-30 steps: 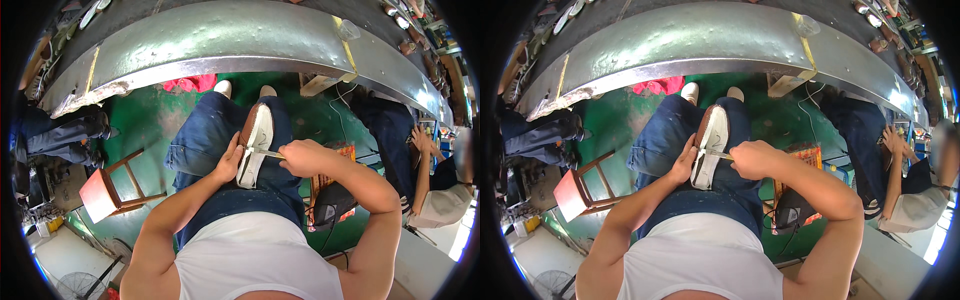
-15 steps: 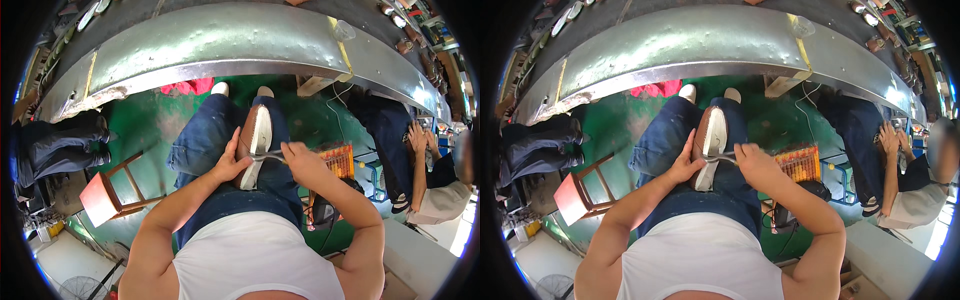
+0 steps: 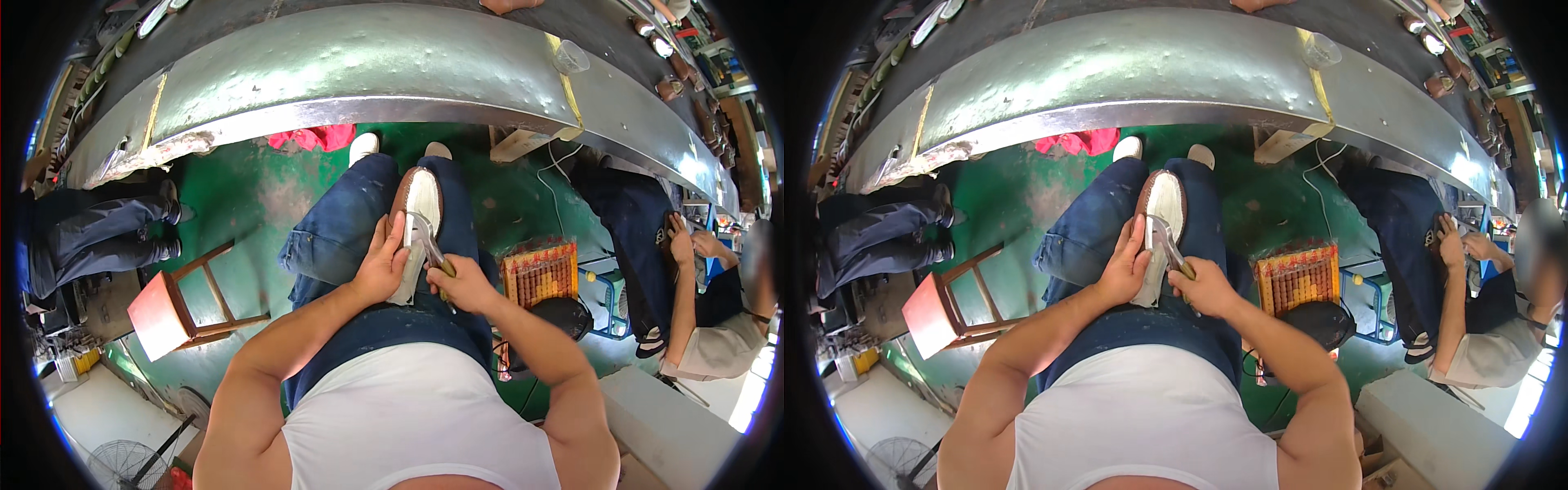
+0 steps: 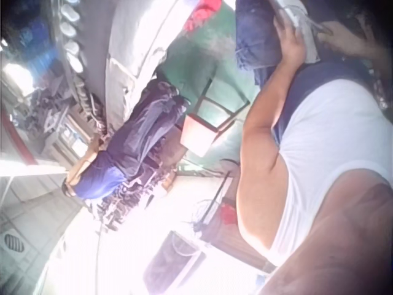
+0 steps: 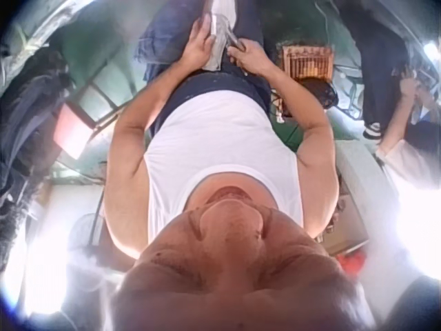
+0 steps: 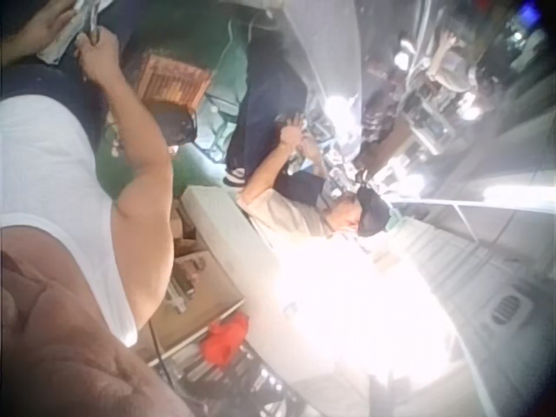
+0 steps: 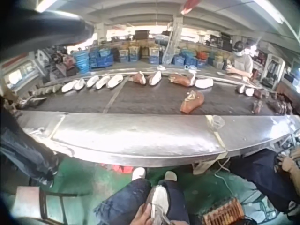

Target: Manually scraping and preparing the bottom edges of shoes picked from a conveyor belt using a handheld tool.

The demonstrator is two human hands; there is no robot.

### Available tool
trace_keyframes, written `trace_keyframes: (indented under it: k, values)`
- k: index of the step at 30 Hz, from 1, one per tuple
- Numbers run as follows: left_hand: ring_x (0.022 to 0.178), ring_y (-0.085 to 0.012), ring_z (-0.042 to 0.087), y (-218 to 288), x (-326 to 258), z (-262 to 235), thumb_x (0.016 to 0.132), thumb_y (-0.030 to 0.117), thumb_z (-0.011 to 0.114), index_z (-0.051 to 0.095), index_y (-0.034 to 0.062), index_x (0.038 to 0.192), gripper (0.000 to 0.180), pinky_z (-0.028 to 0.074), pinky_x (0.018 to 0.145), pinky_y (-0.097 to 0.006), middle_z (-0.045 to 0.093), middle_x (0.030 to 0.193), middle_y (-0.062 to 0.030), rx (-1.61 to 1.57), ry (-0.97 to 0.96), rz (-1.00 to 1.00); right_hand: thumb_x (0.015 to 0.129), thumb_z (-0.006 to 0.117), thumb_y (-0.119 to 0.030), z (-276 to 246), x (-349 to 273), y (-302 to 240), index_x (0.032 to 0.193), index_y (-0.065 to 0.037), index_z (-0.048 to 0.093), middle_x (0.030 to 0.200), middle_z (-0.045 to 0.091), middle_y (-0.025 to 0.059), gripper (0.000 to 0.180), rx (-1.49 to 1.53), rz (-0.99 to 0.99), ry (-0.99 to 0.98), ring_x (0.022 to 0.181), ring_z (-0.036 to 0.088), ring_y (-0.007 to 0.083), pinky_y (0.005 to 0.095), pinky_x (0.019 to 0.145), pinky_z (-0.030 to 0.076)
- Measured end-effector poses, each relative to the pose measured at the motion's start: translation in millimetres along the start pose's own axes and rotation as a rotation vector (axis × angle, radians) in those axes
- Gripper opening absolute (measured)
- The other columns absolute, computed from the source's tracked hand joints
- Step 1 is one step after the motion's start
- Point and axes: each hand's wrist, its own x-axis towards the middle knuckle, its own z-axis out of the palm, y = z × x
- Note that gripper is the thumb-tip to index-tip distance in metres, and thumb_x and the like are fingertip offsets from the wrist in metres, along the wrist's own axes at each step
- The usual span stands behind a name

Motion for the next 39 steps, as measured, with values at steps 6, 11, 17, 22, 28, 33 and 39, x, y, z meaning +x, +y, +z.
trace_keyframes:
  k: [6,11,17,22,28,33,39]
  values:
    - [0.128,-0.0554,0.041,18,9,-14,0.099,0.018,0.049,0.019,0.0189,0.157,0.066,0.041,0.107,-0.046,0.024,0.147,-0.0407,0.128,-0.127,-0.06,0.094,0.065,-0.018,-50,1,-5,0.122,0.005,0.055,0.096,0.064,0.0086,0.037,0.441,0.216,-0.397,0.084,0.066,0.0152,0.0267,0.061,0.058]
    - [0.124,-0.0527,0.047,25,15,-18,0.099,0.023,0.044,0.022,0.0215,0.156,0.061,0.044,0.104,-0.047,0.027,0.145,-0.0406,0.117,-0.147,-0.152,0.098,0.057,-0.026,-80,-10,-13,0.112,0.004,0.059,0.095,0.068,0.0123,0.033,-0.087,0.111,-0.197,0.087,0.069,0.0204,0.0304,0.063,0.055]
    - [0.116,-0.053,0.053,33,19,-20,0.1,0.025,0.042,0.023,0.0296,0.155,0.059,0.046,0.101,-0.047,0.028,0.145,-0.0403,0.216,-0.246,-0.197,0.101,0.048,-0.034,-47,22,-60,0.094,0.006,0.059,0.081,0.066,0.0234,0.042,-0.607,-0.33,0.123,0.079,0.066,0.0376,0.045,0.073,0.05]
    - [0.113,-0.0525,0.056,34,21,-23,0.1,0.026,0.043,0.02,0.0321,0.156,0.061,0.047,0.1,-0.049,0.026,0.146,-0.0406,0.286,-0.35,-0.229,0.101,0.047,-0.037,-46,30,-59,0.089,0.007,0.059,0.083,0.064,0.0305,0.047,-0.803,-0.349,0.112,0.084,0.062,0.0472,0.0507,0.076,0.049]
    - [0.124,-0.0533,0.048,23,9,-10,0.099,0.032,0.049,0.0,0.0065,0.157,0.08,0.045,0.102,-0.049,0.023,0.15,-0.0375,0.183,-0.139,-0.214,0.101,0.048,-0.036,-39,21,-42,0.095,0.006,0.058,0.088,0.063,0.0284,0.043,-0.627,-0.448,0.141,0.087,0.062,0.0463,0.0505,0.076,0.049]
    - [0.138,-0.0484,0.034,17,9,3,0.097,0.034,0.055,-0.007,-0.0043,0.153,0.092,0.034,0.112,-0.044,0.021,0.153,-0.0347,0.141,-0.149,-0.377,0.1,0.049,-0.036,-22,2,-27,0.098,0.003,0.058,0.095,0.065,0.0256,0.04,-0.864,-0.363,0.13,0.089,0.063,0.0441,0.0508,0.078,0.05]
    - [0.15,-0.0293,0.01,-6,-6,-32,0.097,0.03,0.058,-0.022,-0.0009,0.151,0.102,0.015,0.119,-0.032,0.002,0.162,-0.0249,-0.356,-0.474,-0.353,0.101,0.049,-0.036,-23,-9,-18,0.098,0.003,0.058,0.097,0.066,0.0248,0.04,-0.901,-0.238,0.069,0.09,0.064,0.043,0.0506,0.079,0.051]
